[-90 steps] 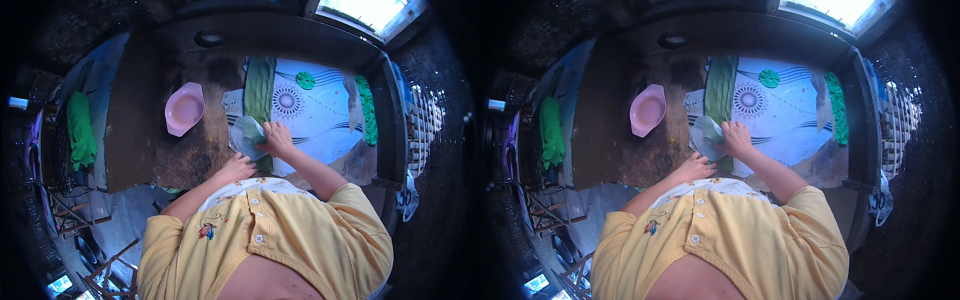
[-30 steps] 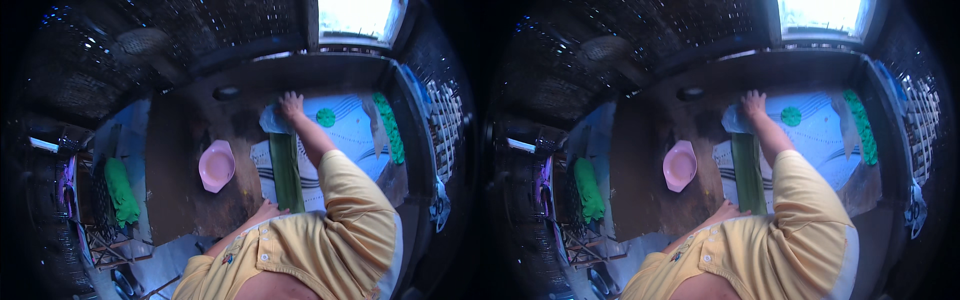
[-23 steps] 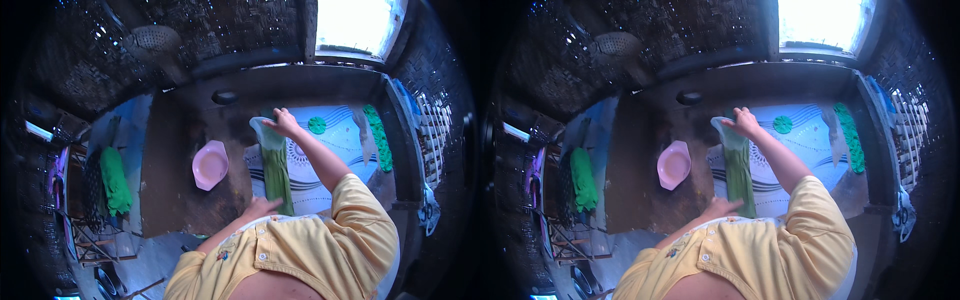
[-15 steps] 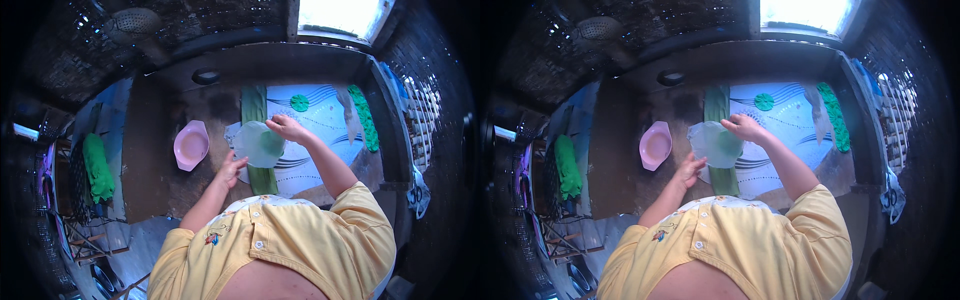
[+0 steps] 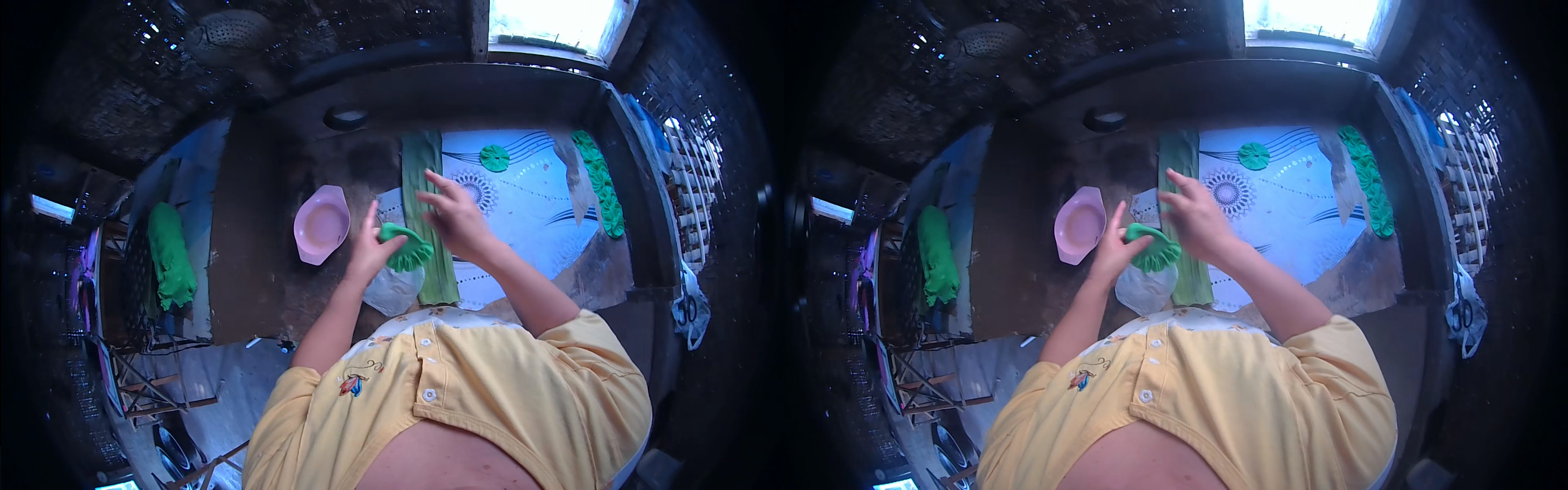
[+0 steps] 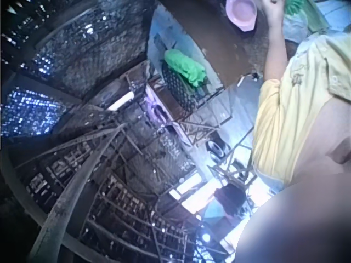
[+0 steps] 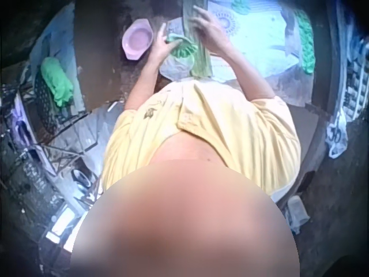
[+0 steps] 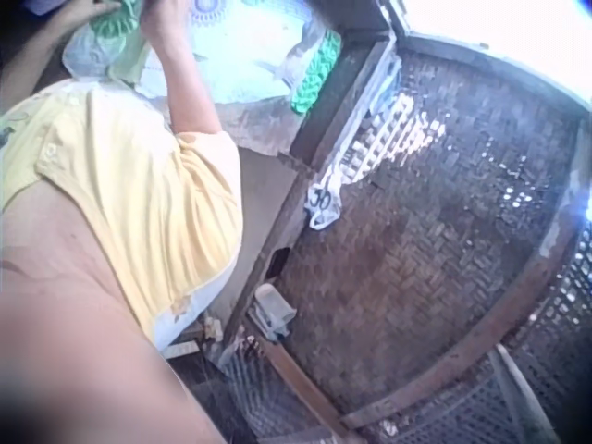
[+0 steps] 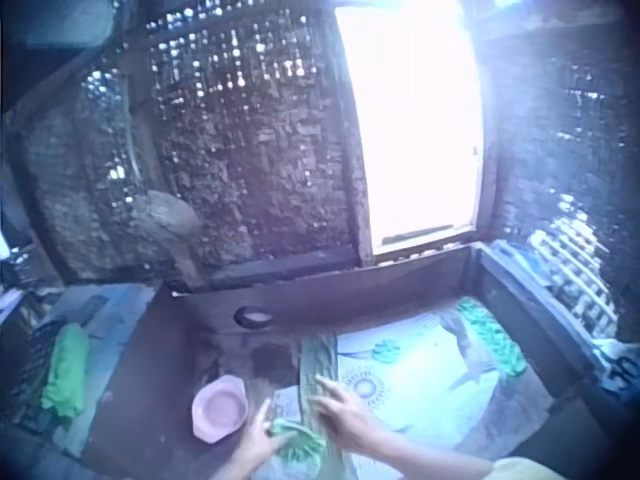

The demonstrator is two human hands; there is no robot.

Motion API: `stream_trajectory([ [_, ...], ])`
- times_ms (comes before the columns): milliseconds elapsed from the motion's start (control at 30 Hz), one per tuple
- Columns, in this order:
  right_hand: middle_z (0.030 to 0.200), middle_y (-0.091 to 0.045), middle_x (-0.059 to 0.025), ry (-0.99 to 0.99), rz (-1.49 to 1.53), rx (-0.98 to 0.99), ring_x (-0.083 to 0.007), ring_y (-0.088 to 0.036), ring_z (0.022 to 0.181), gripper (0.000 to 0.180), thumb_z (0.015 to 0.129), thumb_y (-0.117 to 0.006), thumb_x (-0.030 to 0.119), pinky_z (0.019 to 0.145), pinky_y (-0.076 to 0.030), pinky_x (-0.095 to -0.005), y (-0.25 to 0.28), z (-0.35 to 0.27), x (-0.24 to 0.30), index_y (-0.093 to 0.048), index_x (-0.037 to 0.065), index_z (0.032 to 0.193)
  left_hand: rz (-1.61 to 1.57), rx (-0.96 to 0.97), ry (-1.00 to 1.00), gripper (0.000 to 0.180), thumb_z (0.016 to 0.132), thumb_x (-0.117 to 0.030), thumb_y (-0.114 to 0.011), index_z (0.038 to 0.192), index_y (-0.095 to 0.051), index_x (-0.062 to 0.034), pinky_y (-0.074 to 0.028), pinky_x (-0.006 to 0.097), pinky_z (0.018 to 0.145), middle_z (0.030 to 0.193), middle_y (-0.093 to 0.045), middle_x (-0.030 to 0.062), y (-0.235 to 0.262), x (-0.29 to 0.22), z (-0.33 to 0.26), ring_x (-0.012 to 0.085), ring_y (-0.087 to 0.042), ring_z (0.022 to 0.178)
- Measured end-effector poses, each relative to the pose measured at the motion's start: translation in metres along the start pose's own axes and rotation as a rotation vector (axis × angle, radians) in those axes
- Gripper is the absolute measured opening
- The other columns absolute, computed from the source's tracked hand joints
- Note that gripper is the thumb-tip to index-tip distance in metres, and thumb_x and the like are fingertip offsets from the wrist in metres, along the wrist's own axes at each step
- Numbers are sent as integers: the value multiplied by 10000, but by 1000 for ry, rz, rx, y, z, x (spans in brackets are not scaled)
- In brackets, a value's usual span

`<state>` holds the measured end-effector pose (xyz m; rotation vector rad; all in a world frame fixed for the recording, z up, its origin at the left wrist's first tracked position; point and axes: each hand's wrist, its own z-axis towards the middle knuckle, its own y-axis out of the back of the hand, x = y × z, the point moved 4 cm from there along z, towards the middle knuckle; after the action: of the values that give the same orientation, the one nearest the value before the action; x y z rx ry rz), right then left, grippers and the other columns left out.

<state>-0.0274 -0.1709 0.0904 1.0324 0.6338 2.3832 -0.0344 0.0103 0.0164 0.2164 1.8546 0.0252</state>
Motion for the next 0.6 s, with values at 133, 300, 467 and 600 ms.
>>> stream_trajectory([
  [133, 657, -532, -36, -489, 428, 190, -143, -521, 608, 200, 921, -474, 148, 579, -429, -283, 0, -28, -28, -528, 36, 764, -533, -16, 68, 509, 805, -5, -656, 1262, -436, -43, -519, 262, 777, 1029, -601, 55, 30, 11, -13, 130, -611, 891],
  [300, 623, -458, 22, -923, 836, 320, -64, -435, 532, 274, 935, -461, 243, 494, -381, -247, -36, -77, -27, -519, 51, 749, -664, -42, 110, 350, 826, -28, -636, 1146, -506, -81, -505, 332, 851, 1072, -587, 55, 37, 10, -18, 156, -589, 975],
  [467, 652, -471, 50, -1043, 1016, 492, -67, -423, 563, 345, 927, -492, 351, 528, -385, -229, -52, -99, -7, -545, 60, 748, -707, -52, 67, 307, 834, -37, -629, 1117, -518, -77, -499, 338, 865, 1064, -593, 55, 32, 6, -20, 167, -589, 979],
  [600, 978, -482, -67, -686, 962, 792, -164, -486, 897, 304, 894, -550, 324, 766, -420, -317, -55, -103, 24, -501, 70, 1052, -763, -79, 48, 281, 841, -37, -618, 1103, -523, -77, -499, 344, 864, 1059, -597, 60, 30, 2, -17, 171, -588, 983],
])
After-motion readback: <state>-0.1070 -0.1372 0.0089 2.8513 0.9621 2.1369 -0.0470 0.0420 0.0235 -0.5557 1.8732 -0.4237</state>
